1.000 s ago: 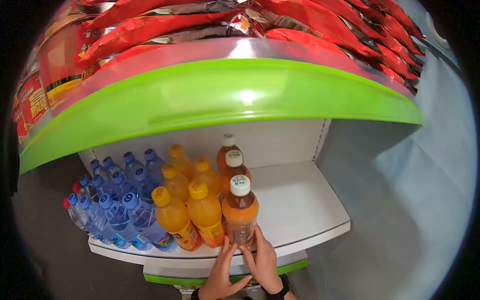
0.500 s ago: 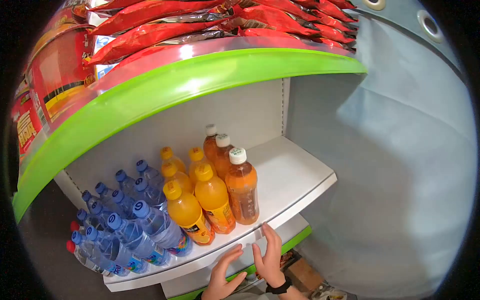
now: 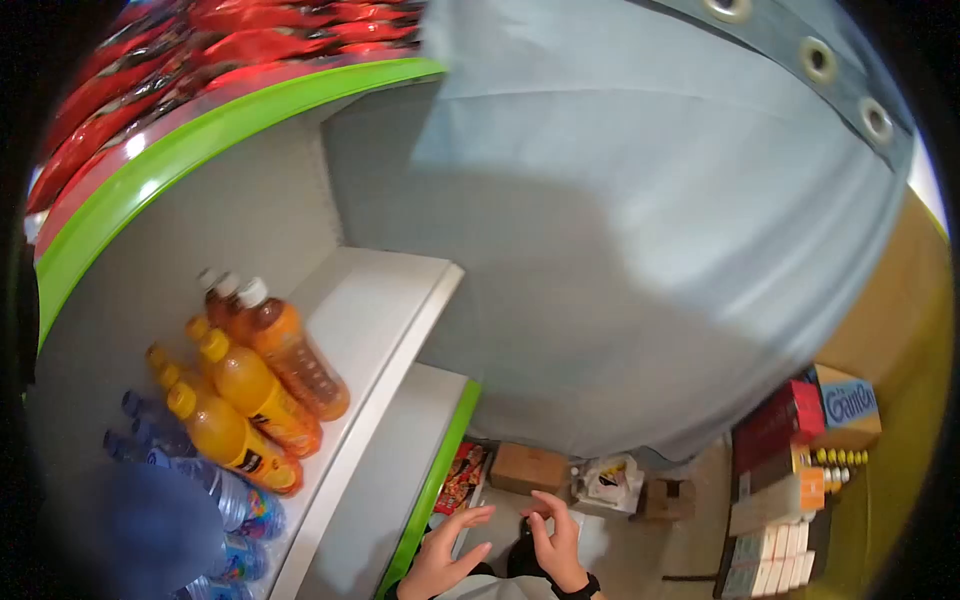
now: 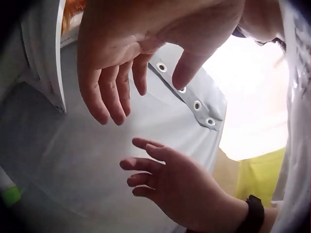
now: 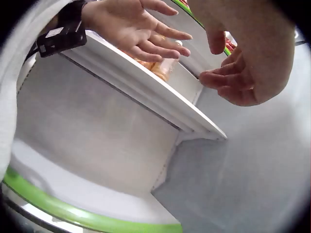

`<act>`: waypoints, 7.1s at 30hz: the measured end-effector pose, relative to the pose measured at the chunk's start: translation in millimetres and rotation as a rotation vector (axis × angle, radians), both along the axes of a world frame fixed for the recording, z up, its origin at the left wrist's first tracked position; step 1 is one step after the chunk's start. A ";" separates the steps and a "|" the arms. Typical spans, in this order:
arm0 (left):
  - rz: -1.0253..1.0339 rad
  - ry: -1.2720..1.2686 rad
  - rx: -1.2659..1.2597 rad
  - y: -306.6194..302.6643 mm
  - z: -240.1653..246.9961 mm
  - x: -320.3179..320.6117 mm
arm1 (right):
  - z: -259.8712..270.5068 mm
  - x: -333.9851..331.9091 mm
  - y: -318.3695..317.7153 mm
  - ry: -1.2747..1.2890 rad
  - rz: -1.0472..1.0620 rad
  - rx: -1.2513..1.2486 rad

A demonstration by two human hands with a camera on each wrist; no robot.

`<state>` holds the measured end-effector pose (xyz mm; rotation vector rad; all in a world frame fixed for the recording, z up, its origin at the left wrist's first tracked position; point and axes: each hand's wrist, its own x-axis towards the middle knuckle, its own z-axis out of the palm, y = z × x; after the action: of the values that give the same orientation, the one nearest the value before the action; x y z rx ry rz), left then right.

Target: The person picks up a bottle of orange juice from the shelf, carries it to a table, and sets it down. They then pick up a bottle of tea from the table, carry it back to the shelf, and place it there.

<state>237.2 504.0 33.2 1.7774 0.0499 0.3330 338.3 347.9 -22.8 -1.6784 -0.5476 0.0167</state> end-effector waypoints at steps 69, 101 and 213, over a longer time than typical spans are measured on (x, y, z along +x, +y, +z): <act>-1.660 0.191 0.132 -636.6 -35.6 71.0 | -18.0 -219.1 -548.0 0.050 -1.579 0.036; -1.089 0.354 0.098 -690.5 -62.6 143.3 | -16.6 -76.2 -690.7 0.117 -0.926 -0.167; 0.419 0.046 -0.003 -566.6 -22.1 -215.7 | -27.8 -112.9 -535.1 -0.248 1.298 -0.459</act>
<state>21.5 -62.7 11.2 1.7641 0.4595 0.5907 225.4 -187.2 -50.7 -1.4704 -1.8406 0.9343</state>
